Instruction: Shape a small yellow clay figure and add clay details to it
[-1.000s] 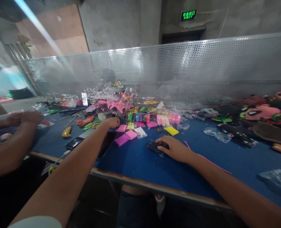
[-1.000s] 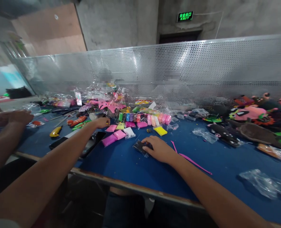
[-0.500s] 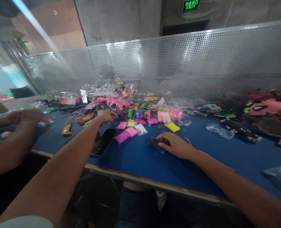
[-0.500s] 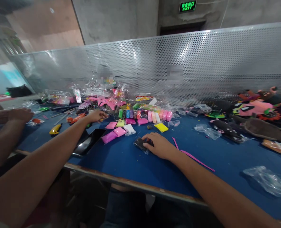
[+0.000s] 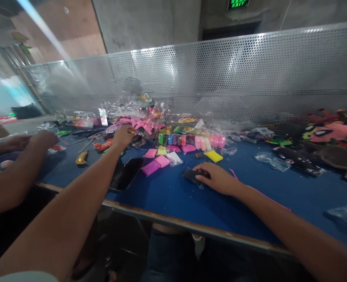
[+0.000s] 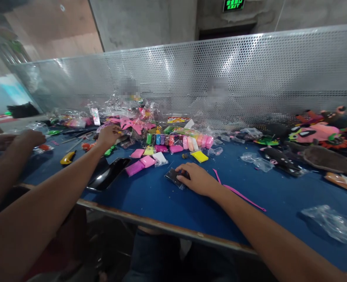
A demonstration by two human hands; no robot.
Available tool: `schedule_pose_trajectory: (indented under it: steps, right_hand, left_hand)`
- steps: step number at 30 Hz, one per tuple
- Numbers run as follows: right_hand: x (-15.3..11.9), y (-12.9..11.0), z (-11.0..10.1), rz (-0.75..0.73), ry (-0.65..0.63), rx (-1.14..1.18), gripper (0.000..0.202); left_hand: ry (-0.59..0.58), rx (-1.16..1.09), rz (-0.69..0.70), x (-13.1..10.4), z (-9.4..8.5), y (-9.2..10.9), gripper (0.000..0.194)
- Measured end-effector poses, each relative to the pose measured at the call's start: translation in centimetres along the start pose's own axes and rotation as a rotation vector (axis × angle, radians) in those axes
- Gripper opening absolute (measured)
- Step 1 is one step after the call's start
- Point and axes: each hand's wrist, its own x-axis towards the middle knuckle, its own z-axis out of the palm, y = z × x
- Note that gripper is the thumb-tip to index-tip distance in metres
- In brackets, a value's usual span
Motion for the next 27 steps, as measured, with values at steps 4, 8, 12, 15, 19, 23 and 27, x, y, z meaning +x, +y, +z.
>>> schedule_pose_trajectory:
  steps: [4,8,12,15,19,23,27]
  right_hand:
    - [0.1,0.1,0.0,-0.008,-0.007,0.003,0.027]
    - [0.1,0.2,0.1,0.002,-0.010,0.004,0.028]
    - [0.1,0.3,0.1,-0.004,-0.017,0.009,0.029]
    - [0.1,0.2,0.0,-0.001,-0.014,0.010,0.028]
    - [0.1,-0.1,-0.1,0.005,-0.020,0.005,0.027]
    - [0.2,-0.2,0.0,-0.004,0.002,-0.010,0.026]
    - [0.2,-0.1,0.0,-0.013,0.004,-0.004,0.026]
  left_hand:
    - [-0.411,-0.042,0.127,0.0,1.6,0.9,0.029]
    - [-0.285,0.149,0.185,0.3,3.4,0.8,0.035]
    - [-0.313,0.210,0.190,0.1,3.5,0.5,0.035]
    - [-0.322,0.226,0.214,-0.2,2.9,0.5,0.033]
    - [-0.372,0.229,0.256,-0.5,3.1,0.7,0.036]
    - [-0.405,0.289,0.295,-0.2,4.4,0.7,0.029]
    - [-0.418,0.324,0.300,-0.2,5.2,1.0,0.024]
